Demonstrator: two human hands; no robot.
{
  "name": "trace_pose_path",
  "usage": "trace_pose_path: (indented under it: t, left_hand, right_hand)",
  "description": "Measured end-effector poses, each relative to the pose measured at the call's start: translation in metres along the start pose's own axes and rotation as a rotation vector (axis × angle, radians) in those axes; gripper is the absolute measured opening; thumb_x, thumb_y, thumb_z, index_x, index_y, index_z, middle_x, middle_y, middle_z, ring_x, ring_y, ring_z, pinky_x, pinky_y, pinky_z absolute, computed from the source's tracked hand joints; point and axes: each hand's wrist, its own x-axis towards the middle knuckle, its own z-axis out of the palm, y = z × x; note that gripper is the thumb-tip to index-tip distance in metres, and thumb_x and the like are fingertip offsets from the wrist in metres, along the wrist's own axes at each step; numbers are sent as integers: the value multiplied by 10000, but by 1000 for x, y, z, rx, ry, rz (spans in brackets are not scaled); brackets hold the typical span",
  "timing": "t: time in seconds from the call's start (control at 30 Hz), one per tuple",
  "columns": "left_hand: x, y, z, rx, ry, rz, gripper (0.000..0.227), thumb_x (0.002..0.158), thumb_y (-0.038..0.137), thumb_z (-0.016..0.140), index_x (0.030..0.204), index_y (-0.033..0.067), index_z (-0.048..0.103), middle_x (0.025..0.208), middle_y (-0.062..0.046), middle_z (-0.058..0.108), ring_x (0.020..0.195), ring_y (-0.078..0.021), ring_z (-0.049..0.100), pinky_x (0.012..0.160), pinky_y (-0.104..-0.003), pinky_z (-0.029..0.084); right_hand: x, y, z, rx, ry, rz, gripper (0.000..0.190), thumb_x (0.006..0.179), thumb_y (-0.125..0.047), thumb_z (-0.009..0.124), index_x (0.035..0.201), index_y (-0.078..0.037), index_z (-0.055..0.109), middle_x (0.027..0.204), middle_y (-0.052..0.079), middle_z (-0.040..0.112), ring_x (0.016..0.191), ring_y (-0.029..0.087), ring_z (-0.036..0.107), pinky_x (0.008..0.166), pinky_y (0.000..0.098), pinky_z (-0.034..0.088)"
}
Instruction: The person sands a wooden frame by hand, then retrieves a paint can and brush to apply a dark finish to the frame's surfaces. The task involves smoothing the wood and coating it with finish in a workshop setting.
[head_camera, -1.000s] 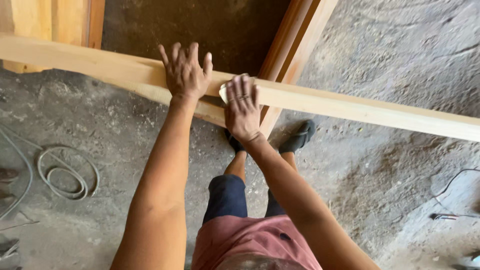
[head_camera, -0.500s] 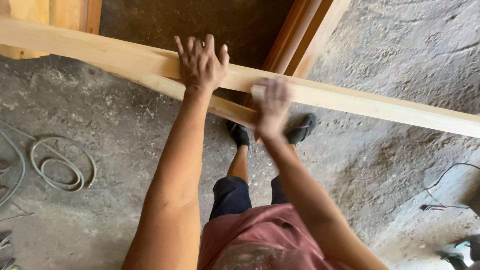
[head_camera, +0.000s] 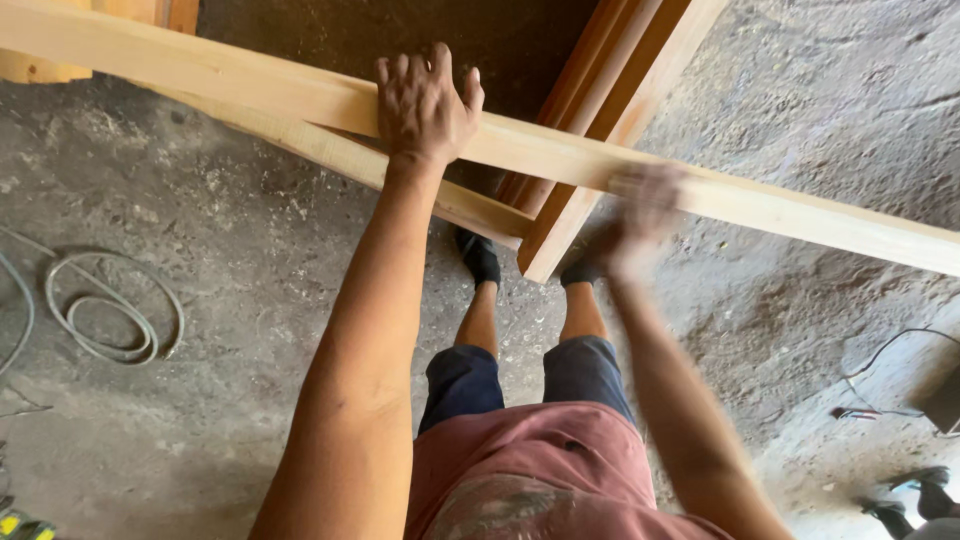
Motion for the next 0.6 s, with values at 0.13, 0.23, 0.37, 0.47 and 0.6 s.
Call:
trace_pose_path:
  t: [0.13,0.23,0.37,0.47,0.6]
  left_hand:
    - [8,0,-7,22,8,28,474,1019,472,542,1169,38,661,985,-228,709,984,-379,637,1001,-578,395]
    - [4,3,-9,-32,-92,-3,469,1035,461,523,1198,37,639,1035,-239,697,1042,-390,627,1023,-574,396]
    - [-6,2,-10,-36,-35,-1,489,1023,456,518,1249,33,615,1066,-249,695,1078,-412,618,1046,-587,382]
    - [7,7,-5,-7,-4,-7,517,993,464,511,1263,34,610,1087,-258,695,1103,-420,616,1048,-593,370]
    - [1,0,-1,19,-197,-93,553,1011,471,460,1327,32,577,1160,-269,678,1149,-406,611,1094,-578,346]
  right_hand:
    - [12,-101,43,194,141,-436,611,1130,-244,447,1682,-231,184,1751,-27,84,1614,166,109,1296,568,70]
    - [-9,25,3,-327,-326,-503,657,1063,-119,431,1694,-250,300,1768,-54,229,1624,168,184,1322,493,116]
    - [-29,214,-72,-103,62,-98,369,1178,-57,356,1531,-90,458,1476,211,565,1321,385,609,1121,522,501]
    - [-4,194,-66,1158,262,679,349,1183,-304,546,1363,-9,498,1275,185,583,1157,274,630,1103,517,562]
    - [43,-28,11,291,-175,-81,797,708,154,427,1481,-10,532,1546,201,495,1480,396,352,1252,545,180]
